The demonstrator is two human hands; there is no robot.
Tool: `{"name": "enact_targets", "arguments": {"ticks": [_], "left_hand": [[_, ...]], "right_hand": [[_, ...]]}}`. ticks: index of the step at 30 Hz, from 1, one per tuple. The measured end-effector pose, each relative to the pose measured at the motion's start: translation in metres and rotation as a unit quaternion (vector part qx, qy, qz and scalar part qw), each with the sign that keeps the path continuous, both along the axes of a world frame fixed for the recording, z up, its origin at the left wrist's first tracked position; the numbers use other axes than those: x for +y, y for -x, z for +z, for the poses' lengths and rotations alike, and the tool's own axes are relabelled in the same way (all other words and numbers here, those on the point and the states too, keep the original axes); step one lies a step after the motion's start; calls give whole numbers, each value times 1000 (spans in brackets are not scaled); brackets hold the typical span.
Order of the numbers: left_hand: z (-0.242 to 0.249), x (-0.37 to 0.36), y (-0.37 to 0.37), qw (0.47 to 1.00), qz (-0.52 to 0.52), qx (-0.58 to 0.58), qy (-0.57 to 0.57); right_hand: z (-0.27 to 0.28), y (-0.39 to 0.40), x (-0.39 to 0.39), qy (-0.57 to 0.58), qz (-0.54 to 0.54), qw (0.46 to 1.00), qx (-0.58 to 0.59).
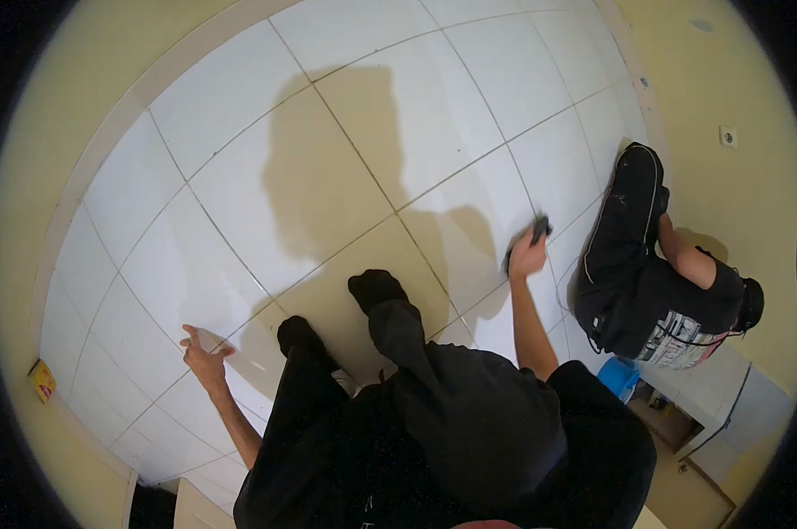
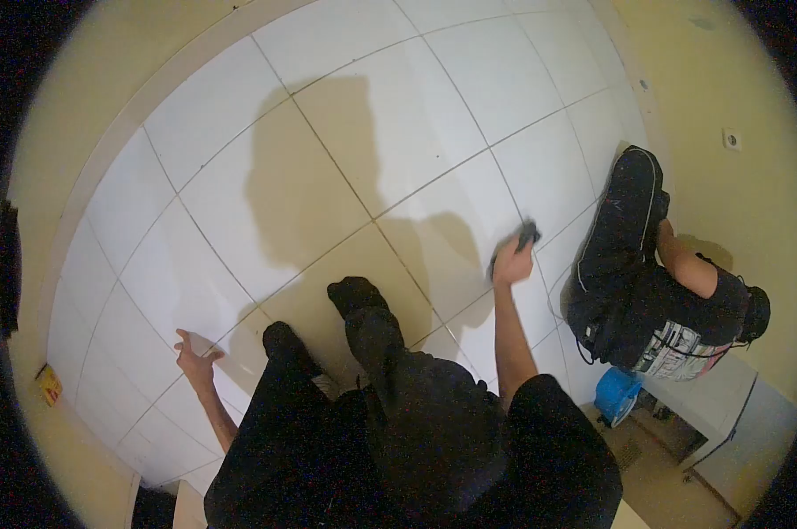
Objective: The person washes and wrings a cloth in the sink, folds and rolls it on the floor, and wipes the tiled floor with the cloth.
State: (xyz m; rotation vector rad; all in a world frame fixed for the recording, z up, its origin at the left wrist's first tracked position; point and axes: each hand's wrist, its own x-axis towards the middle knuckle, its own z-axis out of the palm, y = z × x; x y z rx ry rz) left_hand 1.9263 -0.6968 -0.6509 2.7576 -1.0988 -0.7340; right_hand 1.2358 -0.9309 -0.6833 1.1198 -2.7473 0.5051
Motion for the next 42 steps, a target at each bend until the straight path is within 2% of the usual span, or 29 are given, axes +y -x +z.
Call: {"name": "enact_targets", "arguments": {"ticks": [3, 5, 8, 11, 12, 13, 15, 16, 19, 22, 25, 27, 29, 30, 31, 32, 33, 34, 37, 39, 42], "left_hand": [[-6, 3, -4, 1000, -14, -17, 15], [-4, 5, -3, 1000, -3, -15, 13], [0, -2, -1, 1000, 21, -2, 5], [-7, 3, -1, 1000, 4, -24, 17], [-9, 4, -2, 999, 3, -27, 16], [-10, 4, -3, 999, 3, -30, 17], [-10, 1, -3, 999, 3, -35, 5], [-9, 0, -3, 999, 3, -38, -1], [-11, 1, -5, 1000, 19, -21, -4], [-11, 1, -6, 999, 10, -27, -22], [-19, 11, -9, 1000, 6, -28, 1], [-9, 2, -2, 999, 28, -21, -26], [-11, 2, -2, 999, 39, -9, -26], [-11, 2, 0, 999, 32, -18, -23], [-10, 1, 2, 999, 29, -23, -31], [-7, -2, 3, 998, 27, -28, -39], [-4, -4, 5, 998, 27, -36, -47], [-4, -4, 6, 998, 26, -36, -45], [-2, -6, 8, 998, 18, -38, -48], [-2, -8, 7, 998, 5, -35, -53], [7, -15, 11, 996, 48, -24, -70]], "right_hand": [[-12, -19, -91, 90, 128, 986, -64], [1, -71, -145, 124, 177, 968, -126], [-6, -150, -194, 91, 261, 950, -144], [-8, -261, -190, -10, 347, 924, -161], [-26, -297, -171, 95, 444, 878, -152], [-22, -335, -147, 44, 498, 851, -164], [-34, -400, -100, 58, 630, 749, -195], [-30, -428, -78, 8, 683, 703, -198], [-22, -483, -28, 49, 814, 551, -177], [-2, -494, -17, -109, 848, 484, -187], [14, -464, -36, -153, 762, 499, -382], [-5, -428, -42, -67, 696, 556, -450], [19, -375, -50, -63, 539, 639, -545], [11, -346, -47, 52, 522, 702, -481], [37, -317, -45, 49, 467, 738, -485], [41, -282, -40, 9, 422, 793, -439], [14, -246, -28, 82, 412, 831, -365], [27, -221, -16, 107, 387, 859, -317], [42, -154, 33, -9, 260, 954, -148], [25, -116, 71, -22, 246, 963, -102], [41, -115, 95, -169, 225, 951, -131]]}}
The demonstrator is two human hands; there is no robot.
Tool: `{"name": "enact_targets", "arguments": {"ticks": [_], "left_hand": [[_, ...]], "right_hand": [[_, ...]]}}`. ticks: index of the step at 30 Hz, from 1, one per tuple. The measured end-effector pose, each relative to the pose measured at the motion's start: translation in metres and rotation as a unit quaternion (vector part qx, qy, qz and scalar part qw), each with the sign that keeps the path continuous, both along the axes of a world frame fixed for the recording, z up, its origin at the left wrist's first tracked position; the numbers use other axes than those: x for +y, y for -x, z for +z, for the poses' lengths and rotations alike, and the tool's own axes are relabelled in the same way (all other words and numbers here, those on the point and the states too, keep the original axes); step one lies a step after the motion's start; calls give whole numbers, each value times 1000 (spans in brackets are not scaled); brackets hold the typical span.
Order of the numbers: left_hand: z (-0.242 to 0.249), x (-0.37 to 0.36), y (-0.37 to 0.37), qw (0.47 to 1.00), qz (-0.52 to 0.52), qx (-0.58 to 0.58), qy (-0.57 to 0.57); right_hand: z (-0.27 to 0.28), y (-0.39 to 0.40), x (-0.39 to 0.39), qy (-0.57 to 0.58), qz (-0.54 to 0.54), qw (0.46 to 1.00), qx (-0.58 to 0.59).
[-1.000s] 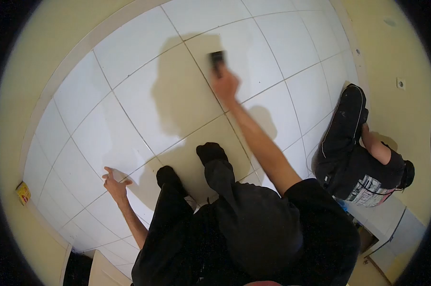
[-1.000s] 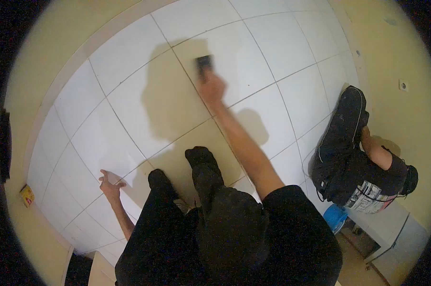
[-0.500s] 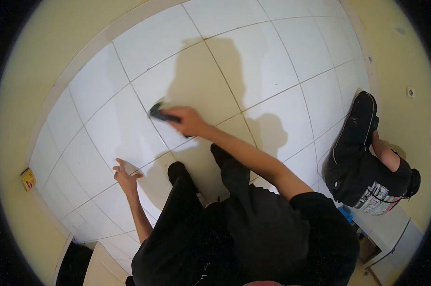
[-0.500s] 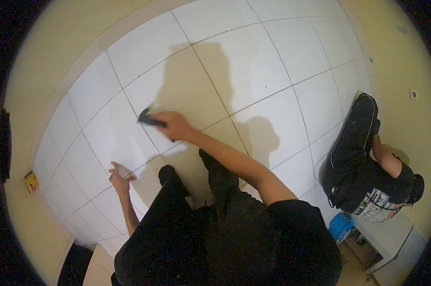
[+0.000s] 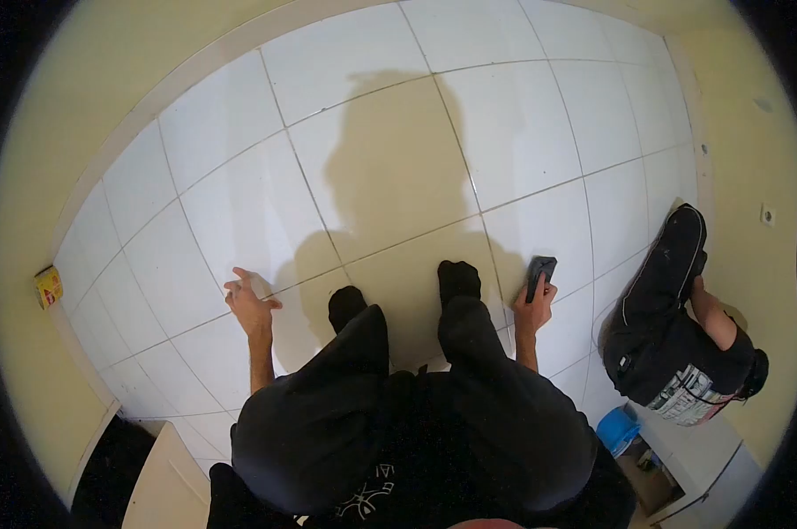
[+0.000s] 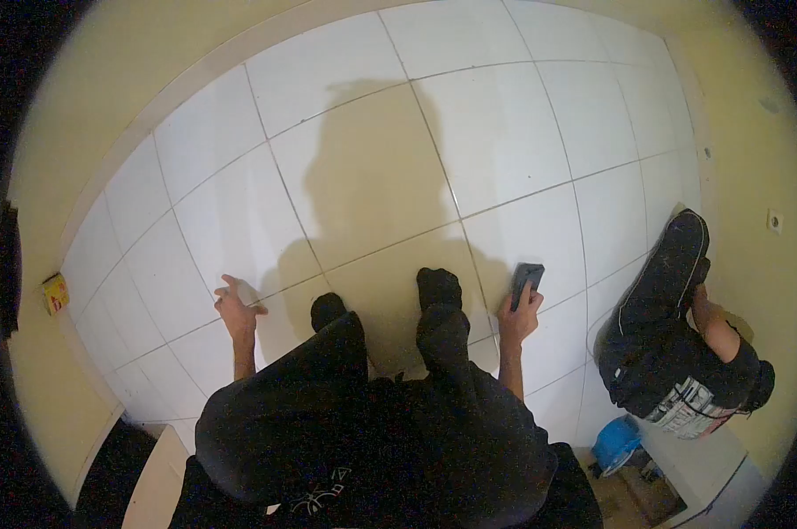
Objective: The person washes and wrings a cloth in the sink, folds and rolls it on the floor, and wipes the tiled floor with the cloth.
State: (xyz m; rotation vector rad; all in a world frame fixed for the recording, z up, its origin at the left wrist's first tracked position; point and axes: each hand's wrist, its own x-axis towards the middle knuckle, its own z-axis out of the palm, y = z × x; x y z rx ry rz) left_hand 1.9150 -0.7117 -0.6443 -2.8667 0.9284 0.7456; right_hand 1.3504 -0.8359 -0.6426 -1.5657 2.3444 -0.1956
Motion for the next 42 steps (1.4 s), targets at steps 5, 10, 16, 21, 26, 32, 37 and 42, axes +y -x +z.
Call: {"name": "enact_targets", "arguments": {"ticks": [5, 10, 16, 21, 26, 32, 37, 42], "left_hand": [[8, -3, 5, 1000, 24, 5, -13], [-2, 5, 4, 1000, 25, 4, 18], [-7, 6, 4, 999, 35, -20, -5], [-27, 24, -4, 998, 13, -56, 26], [-51, 43, -22, 994, 23, -29, 103], [-39, 38, -22, 994, 29, -13, 103], [-34, 31, -19, 990, -34, -80, 108], [-28, 23, -16, 994, 7, -39, 104]], "right_hand": [[-29, 8, -22, 214, 168, 962, 39], [-37, 2, -49, 195, 102, 976, 11], [-43, 9, -83, 213, 86, 973, 10], [-48, 28, -155, 236, 52, 970, 19], [-52, 54, -265, 285, 95, 953, 25], [-45, 31, -415, 281, 165, 945, -29], [-50, -39, -480, 292, 284, 910, -81], [-53, -120, -473, 321, 407, 848, -110]]}}
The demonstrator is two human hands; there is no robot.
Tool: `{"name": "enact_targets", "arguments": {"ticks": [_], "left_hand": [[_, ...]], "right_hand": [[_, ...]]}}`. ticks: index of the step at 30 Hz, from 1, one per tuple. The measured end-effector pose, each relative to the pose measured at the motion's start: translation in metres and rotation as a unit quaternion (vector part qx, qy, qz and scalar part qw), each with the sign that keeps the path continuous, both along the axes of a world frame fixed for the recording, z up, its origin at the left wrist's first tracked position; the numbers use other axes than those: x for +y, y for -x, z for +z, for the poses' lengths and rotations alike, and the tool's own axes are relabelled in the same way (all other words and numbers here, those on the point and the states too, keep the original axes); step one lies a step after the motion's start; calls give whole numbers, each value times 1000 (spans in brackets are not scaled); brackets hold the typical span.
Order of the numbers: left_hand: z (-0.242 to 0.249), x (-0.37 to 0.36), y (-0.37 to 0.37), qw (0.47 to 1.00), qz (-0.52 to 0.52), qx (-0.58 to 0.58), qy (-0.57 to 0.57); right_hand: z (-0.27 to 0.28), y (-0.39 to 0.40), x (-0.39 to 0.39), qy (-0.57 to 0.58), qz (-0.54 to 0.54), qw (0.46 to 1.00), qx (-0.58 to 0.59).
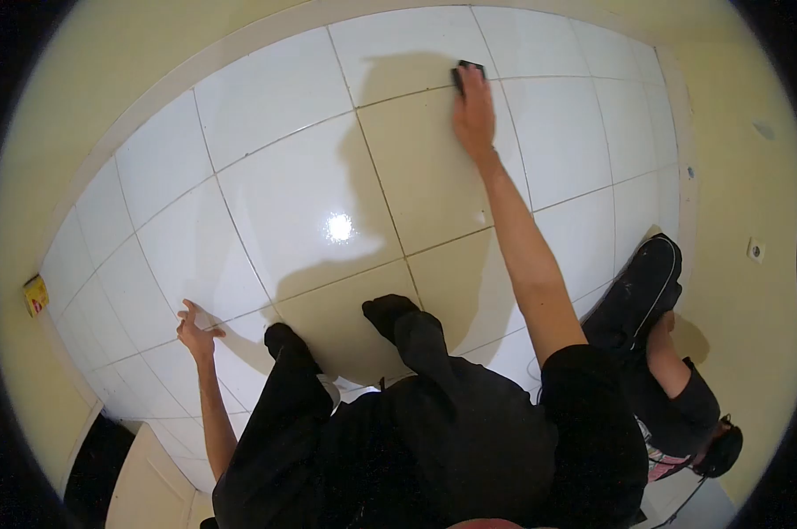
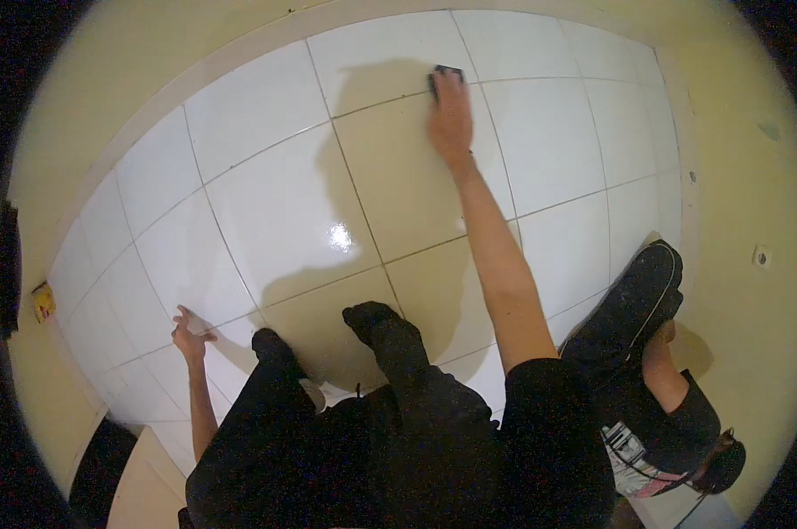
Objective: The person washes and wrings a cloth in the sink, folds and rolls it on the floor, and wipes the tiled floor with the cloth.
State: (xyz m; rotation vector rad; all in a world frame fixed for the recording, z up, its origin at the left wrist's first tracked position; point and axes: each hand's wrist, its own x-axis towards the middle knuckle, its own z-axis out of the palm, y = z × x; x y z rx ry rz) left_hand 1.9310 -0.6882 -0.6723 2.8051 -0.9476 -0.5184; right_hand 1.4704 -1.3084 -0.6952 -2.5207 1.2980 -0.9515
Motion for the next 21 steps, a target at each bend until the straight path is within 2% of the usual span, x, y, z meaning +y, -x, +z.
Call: {"name": "enact_targets", "arguments": {"ticks": [2, 5, 10, 13, 16, 21], "left_hand": [[-12, 13, -8, 1000, -5, -12, -8], [-3, 7, -1, 996, -63, -67, 5], [15, -13, 8, 999, 38, 34, 1], [4, 1, 3, 1000, -9, -13, -17], [8, -3, 7, 997, 5, -11, -76], [12, -7, 12, 994, 1, -37, -106]], "right_hand": [[2, -31, 17, -16, 50, 999, 9], [14, -71, 54, -69, 116, 991, 19], [28, -100, 134, -97, 201, 973, 60], [37, -92, 177, -111, 257, 956, 84], [35, -67, 207, -107, 315, 936, 120], [54, 5, 242, -147, 324, 922, 154]]}}
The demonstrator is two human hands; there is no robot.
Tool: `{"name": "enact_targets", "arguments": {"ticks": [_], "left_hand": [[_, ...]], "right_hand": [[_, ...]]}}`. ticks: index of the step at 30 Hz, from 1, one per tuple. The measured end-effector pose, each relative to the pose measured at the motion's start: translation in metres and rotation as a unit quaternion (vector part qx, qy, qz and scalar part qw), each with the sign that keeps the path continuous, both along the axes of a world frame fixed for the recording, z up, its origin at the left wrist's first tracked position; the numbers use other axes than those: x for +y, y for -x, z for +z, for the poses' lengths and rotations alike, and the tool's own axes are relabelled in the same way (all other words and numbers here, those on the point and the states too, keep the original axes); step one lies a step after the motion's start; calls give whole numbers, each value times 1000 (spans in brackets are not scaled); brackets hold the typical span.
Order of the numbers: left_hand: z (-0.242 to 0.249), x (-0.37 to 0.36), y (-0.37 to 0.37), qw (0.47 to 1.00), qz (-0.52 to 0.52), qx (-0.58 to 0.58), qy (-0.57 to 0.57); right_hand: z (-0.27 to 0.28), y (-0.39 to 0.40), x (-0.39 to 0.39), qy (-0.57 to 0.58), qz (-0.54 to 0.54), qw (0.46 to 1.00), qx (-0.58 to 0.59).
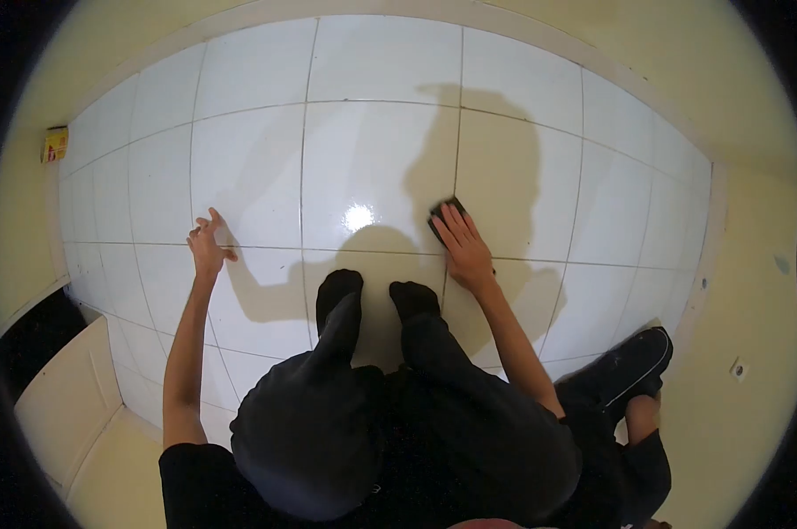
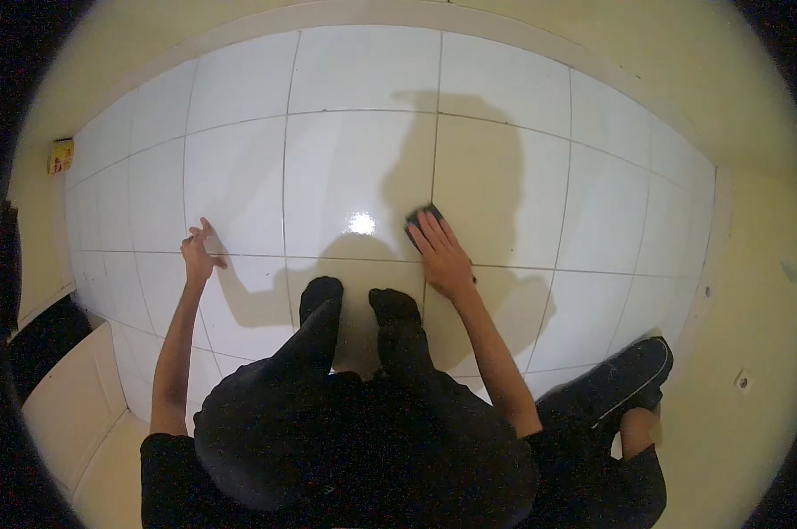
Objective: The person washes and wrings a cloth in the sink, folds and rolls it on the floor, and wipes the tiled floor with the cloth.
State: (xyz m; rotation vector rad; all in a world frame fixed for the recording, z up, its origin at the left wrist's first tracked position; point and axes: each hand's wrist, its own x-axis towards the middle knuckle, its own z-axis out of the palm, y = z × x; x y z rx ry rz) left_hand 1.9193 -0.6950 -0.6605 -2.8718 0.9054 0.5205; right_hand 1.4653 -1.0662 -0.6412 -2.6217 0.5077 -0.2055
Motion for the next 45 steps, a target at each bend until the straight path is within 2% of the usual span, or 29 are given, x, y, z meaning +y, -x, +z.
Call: {"name": "enact_targets", "arguments": {"ticks": [5, 6, 10, 12, 16, 20, 25, 28, 29, 33, 34, 36, 38, 42, 45], "left_hand": [[-7, 8, -5, 1000, -9, 13, 20], [-6, 7, -3, 1000, -12, 5, 17], [-3, 8, -1, 999, 7, 32, 35], [-14, 20, -6, 997, -4, 41, 68], [-19, 21, -8, 994, 20, 59, 91], [5, 0, 7, 992, 63, 66, 86], [5, 4, 8, 987, 75, 75, 120], [6, 6, 10, 985, 41, 55, 157], [11, 1, 14, 984, 85, 68, 140], [7, 0, 10, 995, 43, 26, 85], [6, 2, 12, 996, 42, 21, 74], [8, -3, 8, 997, 43, 23, 64], [15, -8, 12, 996, 52, 36, 67], [11, -3, 13, 995, 49, 40, 78], [7, -2, 11, 997, 38, 26, 61]], "right_hand": [[-8, 111, 20, 9, -173, 985, 11], [-9, 132, 16, 11, -216, 976, -24], [-24, 202, -33, 93, -376, 922, -19], [-28, 208, -73, 121, -436, 890, -54], [-35, 197, -163, 125, -479, 867, -47], [-53, 161, -234, 147, -497, 854, -55], [-57, 80, -292, 143, -491, 855, -87], [-68, 32, -326, 127, -482, 859, -114], [-70, 12, -338, 116, -469, 866, -125], [-67, -87, -348, 114, -481, 858, -138], [-57, -114, -342, 71, -482, 861, -147], [-53, -150, -326, 109, -363, 907, -183], [-42, -177, -294, 60, -276, 939, -196], [-40, -187, -212, 28, -166, 979, -119], [-31, -182, -150, -20, -95, 990, -104]]}}
